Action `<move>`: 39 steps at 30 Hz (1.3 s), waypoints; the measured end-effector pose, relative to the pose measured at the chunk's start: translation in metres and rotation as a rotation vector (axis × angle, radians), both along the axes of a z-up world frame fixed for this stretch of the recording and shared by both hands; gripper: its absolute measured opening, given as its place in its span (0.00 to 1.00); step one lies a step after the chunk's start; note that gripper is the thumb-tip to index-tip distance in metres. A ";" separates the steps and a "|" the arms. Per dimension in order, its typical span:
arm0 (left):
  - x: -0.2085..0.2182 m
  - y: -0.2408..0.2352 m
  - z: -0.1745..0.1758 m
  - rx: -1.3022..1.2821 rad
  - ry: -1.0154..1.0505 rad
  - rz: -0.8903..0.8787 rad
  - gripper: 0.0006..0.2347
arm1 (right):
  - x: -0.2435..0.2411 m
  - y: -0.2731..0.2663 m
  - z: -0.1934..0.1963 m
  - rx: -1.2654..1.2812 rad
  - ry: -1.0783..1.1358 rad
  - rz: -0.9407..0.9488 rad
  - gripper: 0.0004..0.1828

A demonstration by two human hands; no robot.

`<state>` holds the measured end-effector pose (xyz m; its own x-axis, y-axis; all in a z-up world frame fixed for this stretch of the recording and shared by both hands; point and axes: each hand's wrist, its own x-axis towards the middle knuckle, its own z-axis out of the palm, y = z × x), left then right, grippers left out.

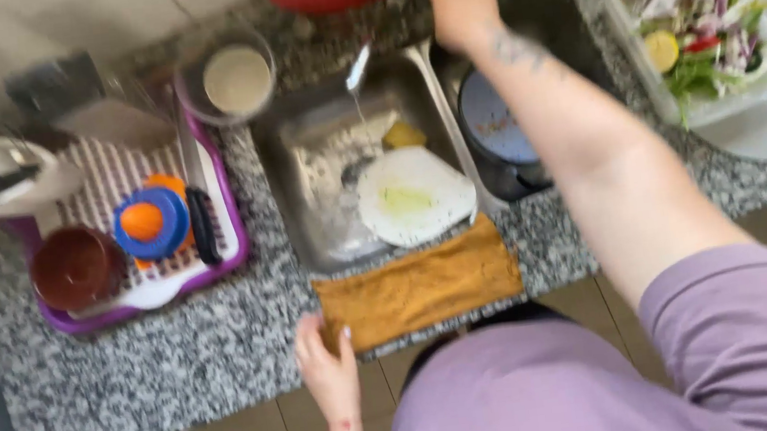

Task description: The person washes various kitchen utensils and dishes, including a knife, spoon, fork, wooden spatula, and bowls, using a sponge and running water. They then check on pastries baking in the oven before returning to wash a small bowl.

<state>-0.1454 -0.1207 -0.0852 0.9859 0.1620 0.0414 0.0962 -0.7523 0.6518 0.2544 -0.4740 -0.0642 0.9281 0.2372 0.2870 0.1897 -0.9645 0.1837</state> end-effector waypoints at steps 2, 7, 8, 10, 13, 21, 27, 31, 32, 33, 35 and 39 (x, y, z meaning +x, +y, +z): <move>0.006 -0.002 0.002 0.090 -0.036 0.143 0.27 | -0.013 -0.002 0.021 0.228 0.148 -0.018 0.17; 0.034 -0.014 0.014 -0.143 0.496 0.212 0.22 | -0.167 0.039 0.057 0.491 0.273 0.115 0.09; 0.040 -0.018 0.018 -0.211 0.607 0.193 0.14 | -0.203 0.049 0.065 0.591 0.438 0.158 0.09; 0.035 -0.017 -0.002 -0.376 0.468 0.124 0.13 | -0.261 0.044 0.028 0.500 0.452 0.178 0.13; 0.049 -0.043 0.007 -0.610 0.306 -0.016 0.13 | -0.321 0.034 -0.010 0.326 0.469 0.099 0.32; 0.048 -0.142 0.039 -0.511 0.366 -0.524 0.11 | -0.366 0.018 -0.004 0.807 0.381 0.023 0.11; 0.045 -0.231 0.075 -0.461 0.194 -0.830 0.18 | -0.394 -0.037 0.068 1.855 0.728 -0.626 0.10; 0.034 -0.313 0.104 -0.329 0.067 -1.329 0.26 | -0.431 -0.109 0.079 2.480 0.287 -0.806 0.24; 0.029 -0.337 0.109 -0.279 0.045 -1.473 0.27 | -0.441 -0.132 0.076 2.565 0.083 -0.900 0.19; 0.021 -0.360 0.115 -0.286 0.038 -1.482 0.27 | -0.452 -0.158 0.070 2.558 0.067 -0.901 0.19; 0.005 -0.411 0.125 -0.383 0.101 -1.641 0.15 | -0.476 -0.214 0.059 2.733 -0.223 -0.802 0.18; -0.027 -0.505 0.125 -0.521 0.079 -1.594 0.06 | -0.524 -0.305 0.072 2.731 -0.425 -0.784 0.14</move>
